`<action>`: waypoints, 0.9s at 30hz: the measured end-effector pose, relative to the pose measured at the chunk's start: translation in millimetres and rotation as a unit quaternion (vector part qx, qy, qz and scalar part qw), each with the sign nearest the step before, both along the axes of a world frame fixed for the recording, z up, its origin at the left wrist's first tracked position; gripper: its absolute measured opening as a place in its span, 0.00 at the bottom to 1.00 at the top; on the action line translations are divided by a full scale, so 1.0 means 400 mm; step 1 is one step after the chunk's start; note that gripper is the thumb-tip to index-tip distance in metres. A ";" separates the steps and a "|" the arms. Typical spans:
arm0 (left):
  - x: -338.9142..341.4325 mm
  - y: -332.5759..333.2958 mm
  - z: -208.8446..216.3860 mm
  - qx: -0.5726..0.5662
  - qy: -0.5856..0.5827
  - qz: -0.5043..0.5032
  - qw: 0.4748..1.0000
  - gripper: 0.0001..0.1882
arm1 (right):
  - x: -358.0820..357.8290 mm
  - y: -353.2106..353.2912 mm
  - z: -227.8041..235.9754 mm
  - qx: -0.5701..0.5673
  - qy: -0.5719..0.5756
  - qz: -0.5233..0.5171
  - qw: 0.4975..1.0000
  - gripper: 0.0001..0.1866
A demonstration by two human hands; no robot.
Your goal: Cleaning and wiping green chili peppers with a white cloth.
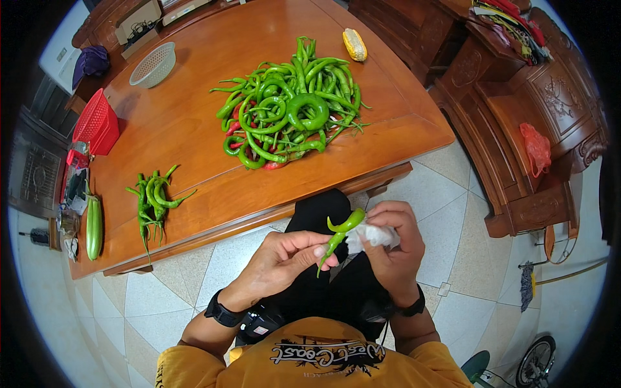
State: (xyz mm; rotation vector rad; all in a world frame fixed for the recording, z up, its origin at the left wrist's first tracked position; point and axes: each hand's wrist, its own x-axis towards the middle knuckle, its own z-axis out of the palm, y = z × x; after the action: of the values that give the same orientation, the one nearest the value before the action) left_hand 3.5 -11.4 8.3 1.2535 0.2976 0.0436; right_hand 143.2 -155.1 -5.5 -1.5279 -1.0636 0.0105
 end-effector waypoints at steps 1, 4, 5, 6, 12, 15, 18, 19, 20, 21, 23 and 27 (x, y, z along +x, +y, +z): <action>0.000 0.000 0.000 0.000 0.009 -0.004 1.000 0.14 | 0.003 -0.001 0.000 0.009 -0.001 -0.016 1.000 0.14; 0.003 0.000 -0.006 -0.002 0.005 -0.007 1.000 0.13 | 0.002 -0.005 0.004 0.016 0.017 -0.036 0.999 0.16; 0.003 -0.001 -0.005 -0.002 0.005 -0.007 1.000 0.13 | 0.001 -0.005 0.005 0.019 0.010 -0.028 0.999 0.15; 0.004 -0.002 -0.005 -0.007 0.009 0.003 1.000 0.13 | 0.001 -0.006 0.005 0.021 0.003 -0.020 1.000 0.15; 0.008 -0.002 -0.009 0.021 -0.012 0.016 1.000 0.12 | -0.018 0.002 0.016 0.003 -0.026 0.037 0.999 0.14; 0.009 -0.005 -0.003 0.024 -0.010 0.037 0.999 0.11 | -0.022 0.003 0.010 -0.007 -0.021 0.063 0.998 0.15; 0.005 -0.002 -0.009 0.042 -0.001 0.067 0.997 0.11 | -0.021 -0.003 0.006 -0.018 -0.021 0.078 0.997 0.15; 0.003 0.000 -0.012 0.068 0.001 0.080 0.994 0.11 | -0.019 -0.008 0.006 -0.023 -0.024 0.081 0.996 0.15; 0.004 0.000 -0.009 0.068 0.001 0.080 0.994 0.11 | -0.017 -0.011 0.011 -0.024 -0.024 0.081 0.996 0.15; 0.005 0.000 -0.003 0.091 -0.009 0.097 0.991 0.11 | -0.016 -0.014 0.017 -0.016 -0.028 0.074 0.997 0.13; 0.003 0.005 -0.005 0.148 -0.004 0.115 0.982 0.12 | -0.013 -0.016 0.021 -0.008 -0.032 0.067 0.997 0.12; 0.001 -0.001 0.000 0.209 -0.017 0.122 0.970 0.10 | -0.005 -0.015 0.018 0.008 -0.037 -0.033 0.999 0.15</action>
State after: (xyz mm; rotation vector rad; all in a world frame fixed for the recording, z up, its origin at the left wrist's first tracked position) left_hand 3.7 -11.9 8.4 1.6262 0.4261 0.3551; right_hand 141.3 -161.0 1.6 -1.5583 -1.0689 -0.0994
